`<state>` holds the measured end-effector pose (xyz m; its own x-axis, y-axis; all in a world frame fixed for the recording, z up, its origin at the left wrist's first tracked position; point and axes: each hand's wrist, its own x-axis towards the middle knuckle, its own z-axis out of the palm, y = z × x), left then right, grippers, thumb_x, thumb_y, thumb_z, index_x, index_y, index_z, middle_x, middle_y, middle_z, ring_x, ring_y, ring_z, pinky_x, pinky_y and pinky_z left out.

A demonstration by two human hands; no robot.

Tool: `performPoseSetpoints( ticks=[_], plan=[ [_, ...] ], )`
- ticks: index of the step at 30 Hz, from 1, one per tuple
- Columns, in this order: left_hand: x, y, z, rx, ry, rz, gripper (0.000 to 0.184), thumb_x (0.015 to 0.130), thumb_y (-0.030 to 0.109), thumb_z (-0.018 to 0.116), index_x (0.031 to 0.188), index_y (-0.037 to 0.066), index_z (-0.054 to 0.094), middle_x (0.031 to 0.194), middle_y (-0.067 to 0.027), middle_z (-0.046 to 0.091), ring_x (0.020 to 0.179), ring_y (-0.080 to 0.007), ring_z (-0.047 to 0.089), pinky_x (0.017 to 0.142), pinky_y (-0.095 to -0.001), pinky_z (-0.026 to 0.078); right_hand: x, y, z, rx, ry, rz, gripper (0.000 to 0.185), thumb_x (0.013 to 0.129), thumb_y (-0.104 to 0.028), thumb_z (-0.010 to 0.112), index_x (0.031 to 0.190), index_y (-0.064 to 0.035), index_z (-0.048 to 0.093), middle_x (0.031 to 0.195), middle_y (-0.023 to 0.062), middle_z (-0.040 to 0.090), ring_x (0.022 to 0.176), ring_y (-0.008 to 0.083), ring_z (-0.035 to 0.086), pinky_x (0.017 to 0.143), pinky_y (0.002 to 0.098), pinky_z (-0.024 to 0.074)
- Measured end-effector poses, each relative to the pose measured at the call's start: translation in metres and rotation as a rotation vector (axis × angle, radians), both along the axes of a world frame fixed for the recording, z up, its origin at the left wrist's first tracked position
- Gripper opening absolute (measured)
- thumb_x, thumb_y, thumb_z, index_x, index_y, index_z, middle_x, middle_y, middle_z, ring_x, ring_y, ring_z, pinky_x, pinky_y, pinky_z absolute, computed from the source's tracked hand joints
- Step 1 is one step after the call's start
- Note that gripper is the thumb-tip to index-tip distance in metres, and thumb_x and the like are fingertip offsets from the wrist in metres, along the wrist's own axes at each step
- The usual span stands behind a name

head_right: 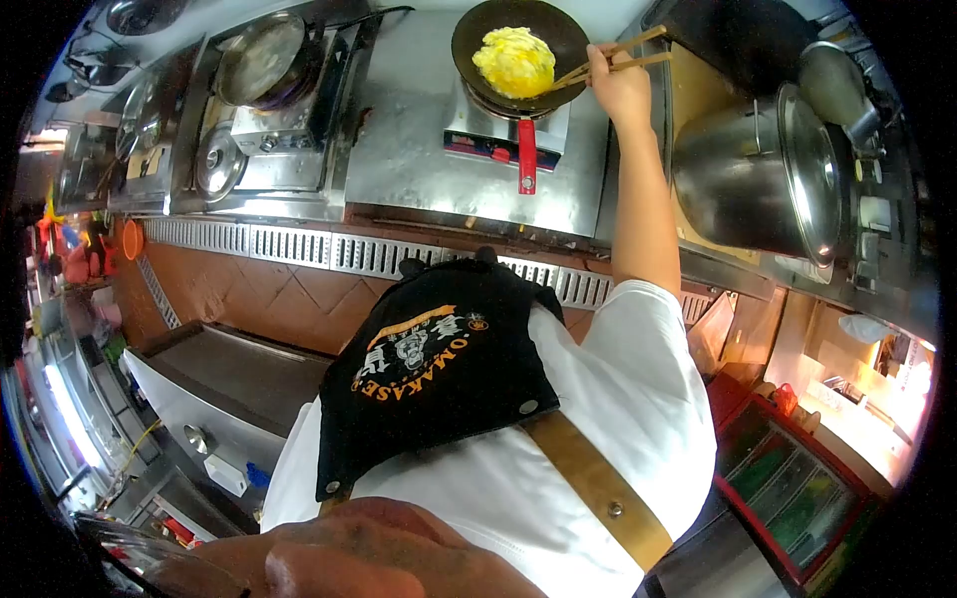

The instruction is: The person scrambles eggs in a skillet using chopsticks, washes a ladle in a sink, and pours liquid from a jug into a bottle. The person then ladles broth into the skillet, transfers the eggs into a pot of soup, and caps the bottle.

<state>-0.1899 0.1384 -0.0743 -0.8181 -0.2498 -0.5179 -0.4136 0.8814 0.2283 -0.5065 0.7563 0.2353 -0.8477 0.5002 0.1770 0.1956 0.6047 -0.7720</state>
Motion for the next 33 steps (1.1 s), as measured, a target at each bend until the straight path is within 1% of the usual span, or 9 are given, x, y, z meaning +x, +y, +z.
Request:
performPoseSetpoints(
  ticks=[5, 8, 10, 11, 14, 16, 17, 27, 33],
  plan=[
    [-0.006, -0.003, 0.004, 0.12, 0.012, 0.192, 0.007, 0.079, 0.007, 0.056, 0.079, 0.002, 0.061, 0.08, -0.0147, 0.062, 0.078, -0.0227, 0.06, 0.068, -0.0324, 0.047, -0.001, -0.011, 0.006, 0.091, -0.043, -0.016, 0.027, 0.091, -0.026, 0.059, 0.098, -0.0009, 0.062, 0.076, 0.0077, 0.066, 0.063, 0.0124, 0.064, 0.059, 0.0265, 0.0506],
    [-0.014, 0.001, 0.007, 0.523, 0.063, 0.74, 0.009, 0.081, 0.006, 0.055, 0.082, 0.0, 0.061, 0.082, -0.0139, 0.062, 0.08, -0.0229, 0.06, 0.07, -0.0334, 0.048, -0.004, -0.018, 0.007, 0.11, -0.069, -0.009, 0.028, 0.09, -0.028, 0.059, 0.098, -0.001, 0.062, 0.076, 0.0091, 0.067, 0.062, 0.0136, 0.065, 0.06, 0.0268, 0.0507],
    [-0.016, 0.013, 0.01, 0.769, 0.112, 1.437, 0.013, 0.081, 0.011, 0.057, 0.083, -0.002, 0.061, 0.081, -0.0127, 0.061, 0.08, -0.0224, 0.06, 0.071, -0.0347, 0.048, -0.007, -0.022, 0.001, 0.074, -0.056, -0.011, 0.028, 0.09, -0.028, 0.058, 0.098, -0.0014, 0.062, 0.076, 0.0092, 0.067, 0.062, 0.0154, 0.067, 0.062, 0.0272, 0.051],
    [-0.011, 0.006, 0.001, 0.774, 0.112, 1.441, 0.013, 0.081, 0.011, 0.057, 0.083, -0.002, 0.061, 0.081, -0.0127, 0.061, 0.08, -0.0224, 0.06, 0.071, -0.0347, 0.048, -0.009, -0.022, -0.003, 0.078, -0.055, -0.007, 0.028, 0.09, -0.028, 0.058, 0.098, -0.0014, 0.062, 0.076, 0.0092, 0.067, 0.062, 0.0154, 0.067, 0.062, 0.0272, 0.051],
    [0.026, -0.02, -0.046, 0.642, 0.029, 0.872, 0.017, 0.08, 0.015, 0.059, 0.08, -0.002, 0.062, 0.08, -0.015, 0.063, 0.081, -0.0254, 0.062, 0.071, -0.0374, 0.049, -0.021, -0.014, -0.014, 0.113, -0.047, -0.034, 0.028, 0.091, -0.029, 0.056, 0.098, -0.0022, 0.062, 0.076, 0.0084, 0.068, 0.064, 0.0164, 0.067, 0.063, 0.0281, 0.0512],
    [0.04, -0.01, -0.036, -0.027, 0.183, -0.041, 0.019, 0.077, 0.018, 0.062, 0.075, -0.001, 0.062, 0.078, -0.0175, 0.064, 0.081, -0.0306, 0.063, 0.07, -0.0393, 0.049, -0.037, 0.003, -0.023, 0.227, -0.042, -0.062, 0.03, 0.088, -0.035, 0.054, 0.097, -0.0087, 0.064, 0.079, 0.0132, 0.068, 0.082, 0.0326, 0.066, 0.075, 0.039, 0.0509],
    [0.043, -0.008, -0.031, -0.139, 0.202, -0.176, 0.019, 0.077, 0.018, 0.062, 0.074, -0.001, 0.062, 0.078, -0.0176, 0.064, 0.081, -0.031, 0.063, 0.07, -0.0394, 0.049, -0.047, 0.009, -0.026, 0.227, -0.044, -0.058, 0.03, 0.088, -0.035, 0.054, 0.097, -0.0087, 0.064, 0.079, 0.0132, 0.068, 0.082, 0.0326, 0.066, 0.075, 0.039, 0.0509],
    [0.035, 0.01, -0.001, -0.034, 0.033, 0.054, 0.02, 0.074, 0.02, 0.065, 0.072, 0.0, 0.063, 0.078, -0.0186, 0.064, 0.081, -0.0347, 0.063, 0.07, -0.0407, 0.049, -0.058, 0.016, -0.007, 0.106, -0.08, 0.008, 0.032, 0.089, -0.038, 0.051, 0.098, -0.011, 0.065, 0.087, 0.0126, 0.069, 0.084, 0.0322, 0.066, 0.078, 0.0376, 0.0494],
    [0.021, 0.017, 0.005, 0.054, 0.146, 0.062, 0.021, 0.073, 0.022, 0.067, 0.073, 0.002, 0.064, 0.077, -0.0188, 0.064, 0.08, -0.0351, 0.063, 0.072, -0.0417, 0.049, 0.009, -0.003, 0.008, -0.036, 0.064, 0.026, 0.027, 0.092, -0.027, 0.052, 0.098, -0.0029, 0.062, 0.081, 0.0095, 0.068, 0.073, 0.0177, 0.067, 0.068, 0.0289, 0.0501]
  ],
)
